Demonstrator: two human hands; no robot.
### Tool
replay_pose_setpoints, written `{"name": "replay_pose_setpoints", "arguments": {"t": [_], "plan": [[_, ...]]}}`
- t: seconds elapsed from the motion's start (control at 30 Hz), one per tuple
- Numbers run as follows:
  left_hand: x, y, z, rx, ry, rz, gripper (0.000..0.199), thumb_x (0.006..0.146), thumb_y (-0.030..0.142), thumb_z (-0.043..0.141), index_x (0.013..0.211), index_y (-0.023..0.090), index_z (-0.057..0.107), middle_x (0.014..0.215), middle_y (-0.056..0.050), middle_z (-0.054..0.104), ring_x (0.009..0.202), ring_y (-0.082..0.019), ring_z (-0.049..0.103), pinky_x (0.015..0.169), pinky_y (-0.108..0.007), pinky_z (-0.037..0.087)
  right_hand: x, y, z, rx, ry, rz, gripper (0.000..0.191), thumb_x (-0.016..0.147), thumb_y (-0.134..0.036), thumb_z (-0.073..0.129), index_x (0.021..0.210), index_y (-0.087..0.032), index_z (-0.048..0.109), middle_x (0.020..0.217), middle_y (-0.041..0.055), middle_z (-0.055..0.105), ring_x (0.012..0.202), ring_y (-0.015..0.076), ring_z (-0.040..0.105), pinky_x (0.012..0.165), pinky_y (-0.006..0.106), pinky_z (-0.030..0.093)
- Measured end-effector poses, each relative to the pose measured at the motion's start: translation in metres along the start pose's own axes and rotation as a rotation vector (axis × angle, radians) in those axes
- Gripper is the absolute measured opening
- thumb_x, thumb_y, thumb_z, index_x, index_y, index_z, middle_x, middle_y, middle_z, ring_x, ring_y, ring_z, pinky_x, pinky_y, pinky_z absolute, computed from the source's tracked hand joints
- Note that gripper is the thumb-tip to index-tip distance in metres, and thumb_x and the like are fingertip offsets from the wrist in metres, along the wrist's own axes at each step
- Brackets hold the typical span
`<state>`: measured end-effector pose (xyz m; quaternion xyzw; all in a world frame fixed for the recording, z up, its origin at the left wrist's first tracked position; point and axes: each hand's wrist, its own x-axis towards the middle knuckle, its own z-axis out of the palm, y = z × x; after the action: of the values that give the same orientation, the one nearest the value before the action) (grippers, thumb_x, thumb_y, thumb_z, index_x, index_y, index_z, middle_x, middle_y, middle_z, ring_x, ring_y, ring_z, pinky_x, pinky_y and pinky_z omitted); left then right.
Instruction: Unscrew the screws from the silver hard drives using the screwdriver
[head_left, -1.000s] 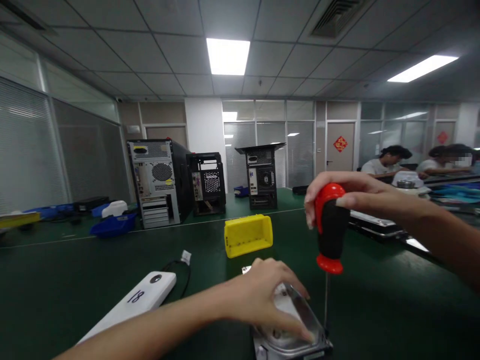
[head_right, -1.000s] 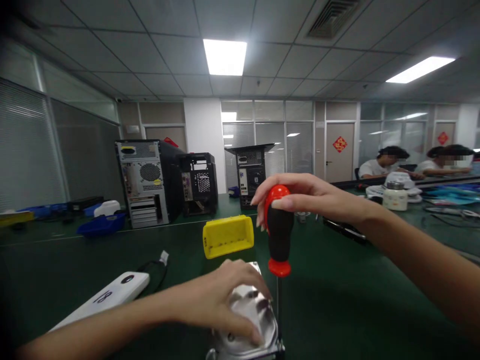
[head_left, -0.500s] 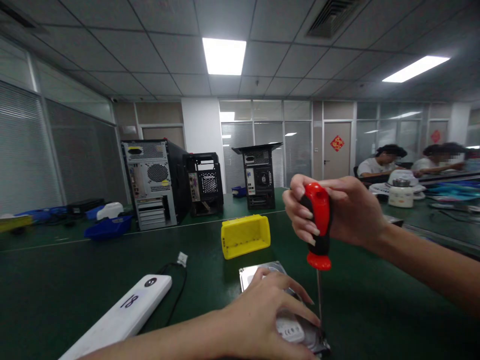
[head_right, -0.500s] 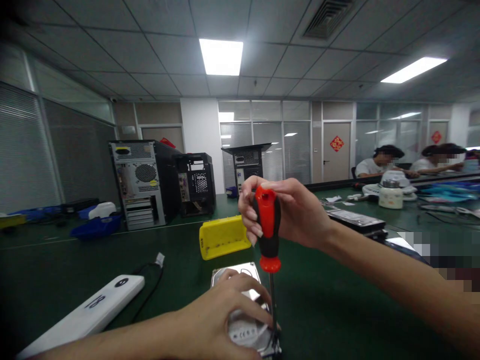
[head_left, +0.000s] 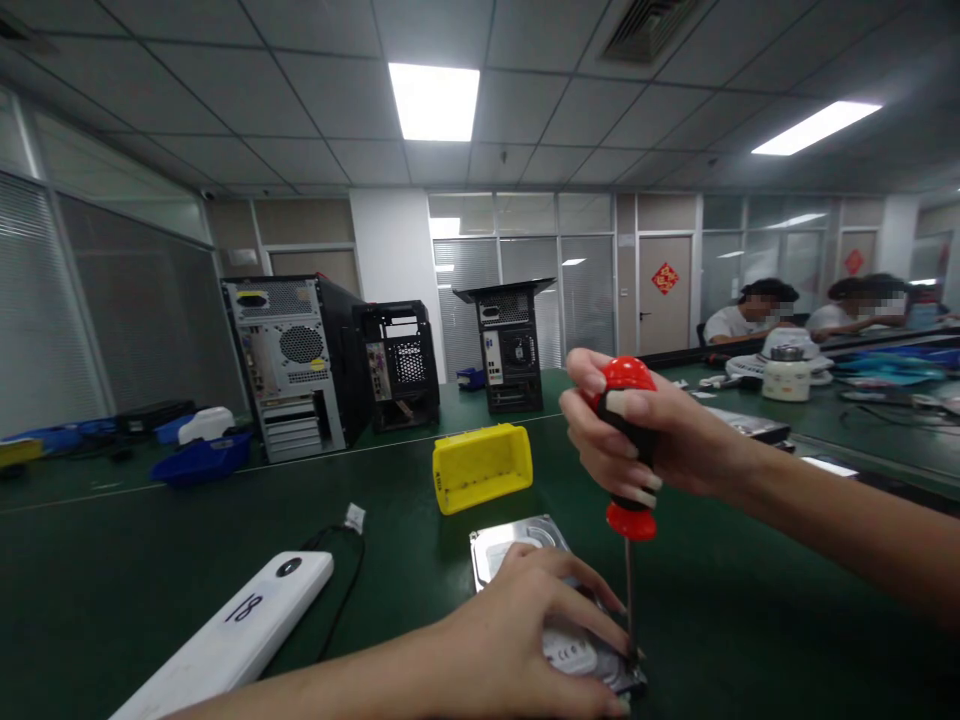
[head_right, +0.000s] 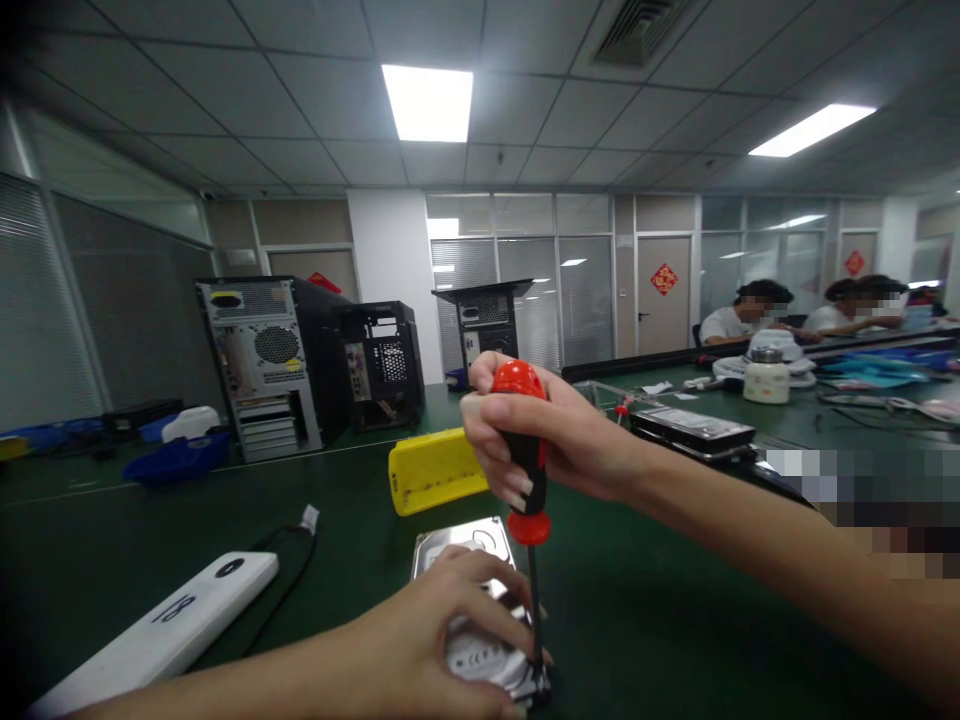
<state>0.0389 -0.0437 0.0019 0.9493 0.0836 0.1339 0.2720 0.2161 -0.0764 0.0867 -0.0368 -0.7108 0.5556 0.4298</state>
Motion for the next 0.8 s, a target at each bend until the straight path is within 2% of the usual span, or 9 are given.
{"name": "replay_pose_setpoints", "arguments": {"t": [0.13,0.23,0.3,0.43,0.5,0.6,0.67,0.73,0.8], "plan": [[0.001,0.001,0.000,-0.037,-0.017,-0.002,0.034,0.073,0.042,0.071,0.104,0.028,0.069,0.116,-0.003,0.058,0.107,-0.021,0.053,0.095,-0.033,0.036,-0.003,-0.007,0.007,-0.035,0.049,0.052,0.020,0.090,-0.036,0.043,0.096,-0.018,0.047,0.075,0.0002,0.050,0.057,0.0087,0.051,0.055,0.023,0.045],[0.001,0.001,0.000,-0.058,-0.021,0.006,0.036,0.073,0.042,0.071,0.105,0.027,0.069,0.115,-0.004,0.059,0.107,-0.021,0.054,0.093,-0.031,0.038,-0.005,-0.012,0.006,-0.086,0.047,0.090,0.023,0.089,-0.032,0.046,0.105,-0.016,0.050,0.089,0.0038,0.050,0.072,0.0123,0.056,0.067,0.029,0.048],[0.001,0.001,0.000,-0.060,-0.018,0.016,0.036,0.073,0.041,0.071,0.106,0.025,0.068,0.115,-0.004,0.060,0.108,-0.021,0.054,0.094,-0.031,0.038,-0.006,-0.012,0.004,-0.139,0.055,0.088,0.021,0.088,-0.029,0.051,0.105,-0.016,0.051,0.094,0.0037,0.049,0.077,0.0122,0.057,0.068,0.028,0.049],[0.000,0.000,0.000,-0.055,-0.023,0.022,0.035,0.074,0.040,0.071,0.106,0.026,0.068,0.115,-0.004,0.060,0.109,-0.021,0.053,0.095,-0.031,0.037,-0.004,-0.005,0.001,-0.176,0.075,0.020,0.020,0.082,-0.024,0.063,0.095,-0.017,0.050,0.090,0.0011,0.052,0.073,0.0097,0.059,0.066,0.025,0.051],[0.000,0.000,-0.001,-0.050,-0.025,0.016,0.034,0.075,0.040,0.070,0.106,0.027,0.068,0.116,-0.003,0.060,0.111,-0.021,0.052,0.096,-0.032,0.035,-0.002,-0.001,0.001,-0.141,0.072,-0.004,0.019,0.082,-0.021,0.062,0.092,-0.019,0.046,0.082,-0.0010,0.054,0.064,0.0082,0.059,0.058,0.023,0.050],[0.000,0.000,-0.001,-0.038,-0.038,0.007,0.034,0.076,0.041,0.068,0.107,0.027,0.067,0.117,-0.002,0.060,0.111,-0.021,0.051,0.097,-0.032,0.033,-0.001,0.001,0.003,-0.094,0.079,-0.006,0.016,0.085,-0.021,0.058,0.091,-0.021,0.043,0.070,-0.0046,0.052,0.048,0.0048,0.051,0.046,0.018,0.045],[0.001,0.001,-0.002,-0.037,-0.048,0.013,0.033,0.077,0.040,0.067,0.107,0.027,0.067,0.116,-0.002,0.061,0.110,-0.020,0.052,0.097,-0.032,0.032,-0.002,-0.002,0.005,-0.076,0.092,0.019,0.013,0.089,-0.031,0.051,0.092,-0.020,0.045,0.070,-0.0033,0.050,0.049,0.0056,0.049,0.049,0.020,0.046],[0.002,0.001,-0.002,-0.044,-0.054,0.032,0.031,0.079,0.039,0.066,0.108,0.027,0.067,0.116,-0.002,0.062,0.110,-0.019,0.053,0.098,-0.032,0.030,-0.003,-0.006,0.006,-0.074,0.093,0.059,0.023,0.092,-0.038,0.041,0.100,-0.018,0.048,0.078,0.0011,0.051,0.059,0.0094,0.054,0.059,0.026,0.048],[0.002,0.000,-0.002,-0.051,-0.058,0.045,0.031,0.080,0.038,0.065,0.109,0.027,0.066,0.116,-0.001,0.062,0.110,-0.019,0.052,0.099,-0.033,0.029,-0.004,-0.011,0.005,-0.113,0.090,0.092,0.030,0.093,-0.038,0.036,0.108,-0.016,0.049,0.088,0.0049,0.051,0.070,0.0129,0.057,0.068,0.030,0.049]]}}
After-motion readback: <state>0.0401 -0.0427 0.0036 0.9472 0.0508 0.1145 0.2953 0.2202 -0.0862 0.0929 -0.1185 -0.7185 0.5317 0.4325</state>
